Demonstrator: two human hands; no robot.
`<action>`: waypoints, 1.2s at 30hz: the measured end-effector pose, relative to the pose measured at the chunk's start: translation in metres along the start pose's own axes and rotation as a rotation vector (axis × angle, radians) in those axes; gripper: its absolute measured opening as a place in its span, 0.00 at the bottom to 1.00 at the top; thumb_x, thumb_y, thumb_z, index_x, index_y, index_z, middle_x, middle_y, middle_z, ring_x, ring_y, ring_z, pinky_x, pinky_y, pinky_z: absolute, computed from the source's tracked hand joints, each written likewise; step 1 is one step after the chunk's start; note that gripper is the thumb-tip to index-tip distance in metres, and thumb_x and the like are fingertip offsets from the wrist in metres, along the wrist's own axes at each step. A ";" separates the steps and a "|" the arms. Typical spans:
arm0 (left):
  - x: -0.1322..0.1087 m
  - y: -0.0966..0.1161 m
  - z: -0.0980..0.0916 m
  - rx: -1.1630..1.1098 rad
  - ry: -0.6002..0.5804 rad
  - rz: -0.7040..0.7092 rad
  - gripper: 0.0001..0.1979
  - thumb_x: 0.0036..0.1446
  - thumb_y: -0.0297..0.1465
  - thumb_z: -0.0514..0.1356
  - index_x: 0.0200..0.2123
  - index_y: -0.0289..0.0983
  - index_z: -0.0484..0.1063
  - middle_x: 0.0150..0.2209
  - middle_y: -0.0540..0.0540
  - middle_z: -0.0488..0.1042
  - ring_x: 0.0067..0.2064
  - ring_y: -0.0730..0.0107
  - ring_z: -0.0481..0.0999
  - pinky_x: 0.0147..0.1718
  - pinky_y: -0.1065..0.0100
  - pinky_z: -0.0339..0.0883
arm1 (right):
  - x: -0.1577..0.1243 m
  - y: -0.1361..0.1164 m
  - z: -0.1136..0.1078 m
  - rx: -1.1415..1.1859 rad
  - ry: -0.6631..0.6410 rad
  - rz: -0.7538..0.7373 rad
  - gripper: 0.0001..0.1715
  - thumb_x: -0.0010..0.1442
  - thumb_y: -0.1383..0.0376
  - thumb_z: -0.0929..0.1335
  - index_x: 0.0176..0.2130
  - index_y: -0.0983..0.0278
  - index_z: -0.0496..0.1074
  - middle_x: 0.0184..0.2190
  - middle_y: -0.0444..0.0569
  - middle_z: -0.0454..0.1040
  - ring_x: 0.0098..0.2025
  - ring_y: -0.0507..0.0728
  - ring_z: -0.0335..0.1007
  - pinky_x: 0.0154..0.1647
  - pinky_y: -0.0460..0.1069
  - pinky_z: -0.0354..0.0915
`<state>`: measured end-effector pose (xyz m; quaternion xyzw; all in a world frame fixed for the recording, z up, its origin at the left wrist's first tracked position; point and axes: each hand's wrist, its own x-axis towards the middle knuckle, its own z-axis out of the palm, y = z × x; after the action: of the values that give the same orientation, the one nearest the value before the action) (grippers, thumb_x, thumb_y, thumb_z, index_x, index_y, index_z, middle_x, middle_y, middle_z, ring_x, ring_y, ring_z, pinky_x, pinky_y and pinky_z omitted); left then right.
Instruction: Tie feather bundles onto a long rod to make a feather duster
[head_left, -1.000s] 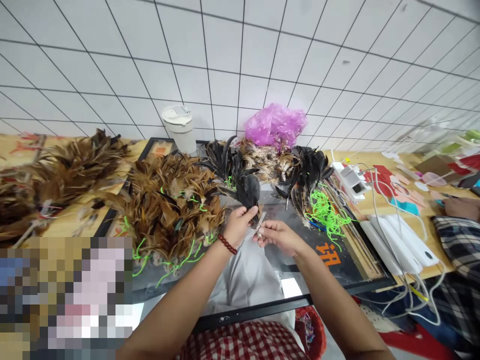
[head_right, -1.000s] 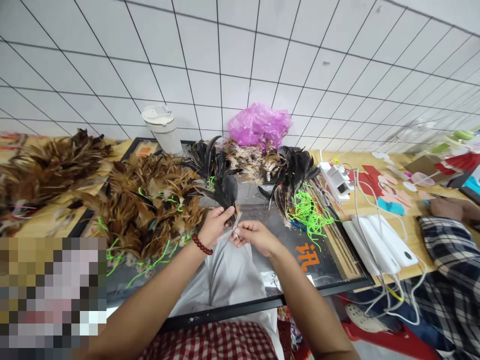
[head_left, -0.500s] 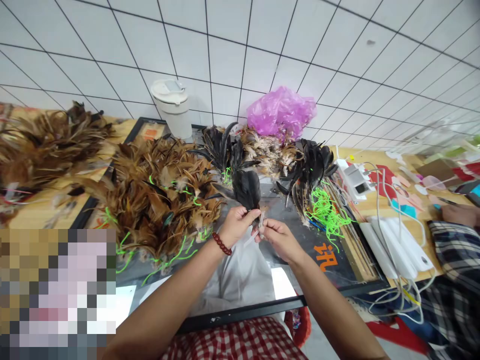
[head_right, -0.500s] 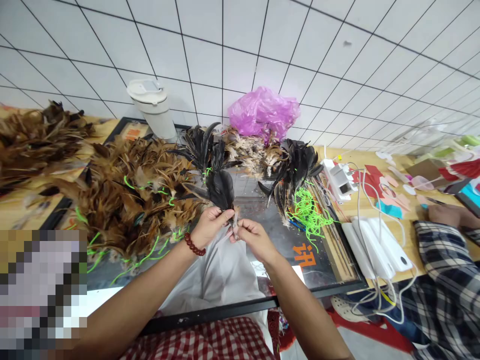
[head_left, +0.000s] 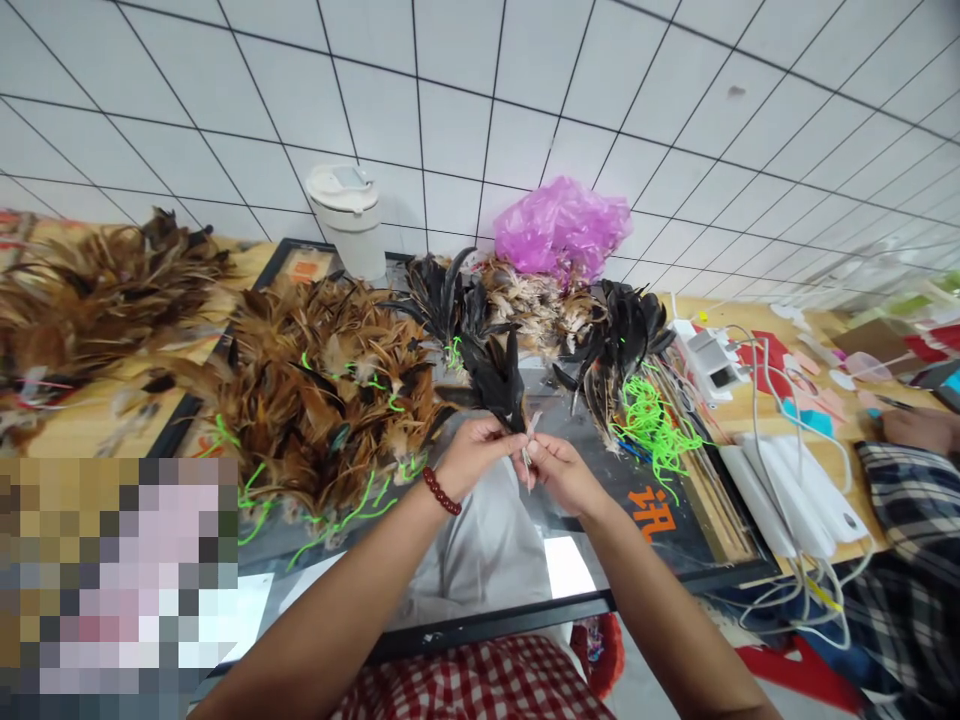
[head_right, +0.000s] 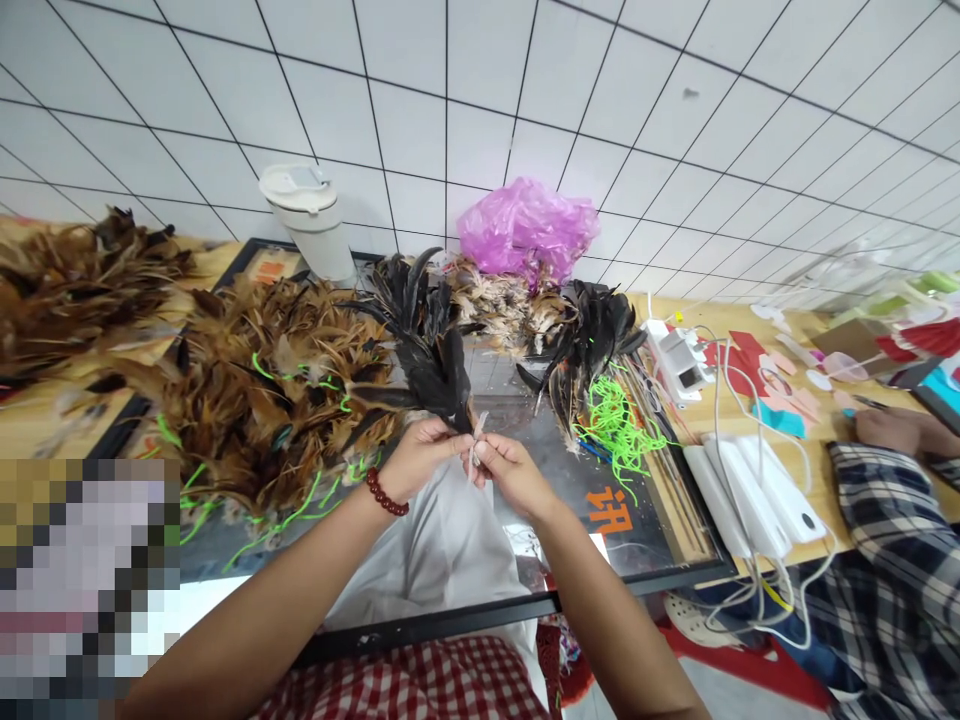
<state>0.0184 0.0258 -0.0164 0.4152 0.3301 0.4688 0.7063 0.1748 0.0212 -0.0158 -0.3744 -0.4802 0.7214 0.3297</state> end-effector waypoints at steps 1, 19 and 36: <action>0.000 0.000 0.000 -0.036 0.031 -0.011 0.15 0.47 0.41 0.66 0.27 0.35 0.73 0.18 0.50 0.71 0.19 0.68 0.72 0.24 0.64 0.67 | 0.000 0.001 0.000 -0.025 -0.010 -0.005 0.21 0.58 0.49 0.67 0.30 0.65 0.71 0.23 0.45 0.69 0.22 0.49 0.61 0.25 0.45 0.59; 0.007 -0.001 0.003 0.042 0.543 0.240 0.15 0.43 0.38 0.68 0.29 0.36 0.67 0.23 0.55 0.65 0.22 0.81 0.60 0.23 0.75 0.56 | -0.001 0.006 0.007 -0.093 0.099 -0.074 0.16 0.58 0.55 0.69 0.29 0.64 0.65 0.22 0.43 0.73 0.20 0.47 0.63 0.22 0.44 0.59; 0.009 -0.004 0.001 0.058 0.493 0.190 0.10 0.52 0.36 0.61 0.28 0.34 0.73 0.24 0.48 0.74 0.20 0.80 0.63 0.20 0.74 0.56 | 0.001 -0.003 -0.008 0.358 0.143 -0.003 0.15 0.55 0.55 0.70 0.34 0.64 0.68 0.19 0.41 0.65 0.17 0.46 0.51 0.16 0.43 0.50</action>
<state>0.0236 0.0329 -0.0203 0.3374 0.4651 0.6103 0.5453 0.1816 0.0266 -0.0156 -0.3596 -0.3200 0.7664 0.4253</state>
